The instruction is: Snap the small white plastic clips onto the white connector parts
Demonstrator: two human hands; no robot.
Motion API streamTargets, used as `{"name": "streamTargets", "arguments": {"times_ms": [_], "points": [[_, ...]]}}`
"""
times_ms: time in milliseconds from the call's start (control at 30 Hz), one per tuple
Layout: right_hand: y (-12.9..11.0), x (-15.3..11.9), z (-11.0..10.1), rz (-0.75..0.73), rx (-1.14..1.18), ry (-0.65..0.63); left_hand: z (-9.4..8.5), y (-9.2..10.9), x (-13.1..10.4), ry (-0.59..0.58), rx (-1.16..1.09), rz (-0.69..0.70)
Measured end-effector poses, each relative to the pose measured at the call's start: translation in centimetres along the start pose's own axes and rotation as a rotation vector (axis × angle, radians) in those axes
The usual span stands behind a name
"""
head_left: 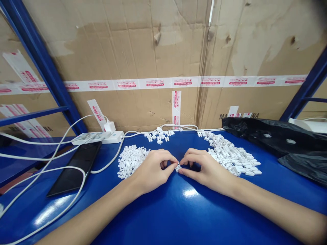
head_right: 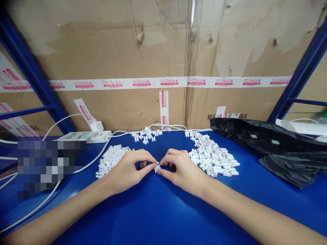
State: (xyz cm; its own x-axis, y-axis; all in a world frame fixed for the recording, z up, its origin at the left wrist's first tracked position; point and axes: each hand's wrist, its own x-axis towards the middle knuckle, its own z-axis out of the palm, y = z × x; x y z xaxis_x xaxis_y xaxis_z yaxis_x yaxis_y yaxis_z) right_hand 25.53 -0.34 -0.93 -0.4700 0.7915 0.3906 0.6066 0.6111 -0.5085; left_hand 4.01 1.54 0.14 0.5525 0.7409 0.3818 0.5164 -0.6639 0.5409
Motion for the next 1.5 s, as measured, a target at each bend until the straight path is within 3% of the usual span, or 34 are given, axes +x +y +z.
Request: {"name": "streamTargets", "arguments": {"times_ms": [633, 833, 1000, 1500], "points": [[0.2, -0.1, 0.2, -0.034, -0.011, 0.013, 0.3, -0.5, -0.5, -0.037, 0.096, 0.212], [0.4, 0.0, 0.4, -0.050, -0.011, 0.024, 0.0, 0.1, -0.7, 0.043, 0.126, 0.164], [0.5, -0.1, 0.4, -0.050, -0.018, 0.015, -0.1, 0.8, -0.7, -0.075, 0.310, 0.175], [0.3, -0.1, 0.4, -0.048, -0.041, 0.012, 0.0, 0.9, -0.9, -0.129, 0.376, 0.177]]}}
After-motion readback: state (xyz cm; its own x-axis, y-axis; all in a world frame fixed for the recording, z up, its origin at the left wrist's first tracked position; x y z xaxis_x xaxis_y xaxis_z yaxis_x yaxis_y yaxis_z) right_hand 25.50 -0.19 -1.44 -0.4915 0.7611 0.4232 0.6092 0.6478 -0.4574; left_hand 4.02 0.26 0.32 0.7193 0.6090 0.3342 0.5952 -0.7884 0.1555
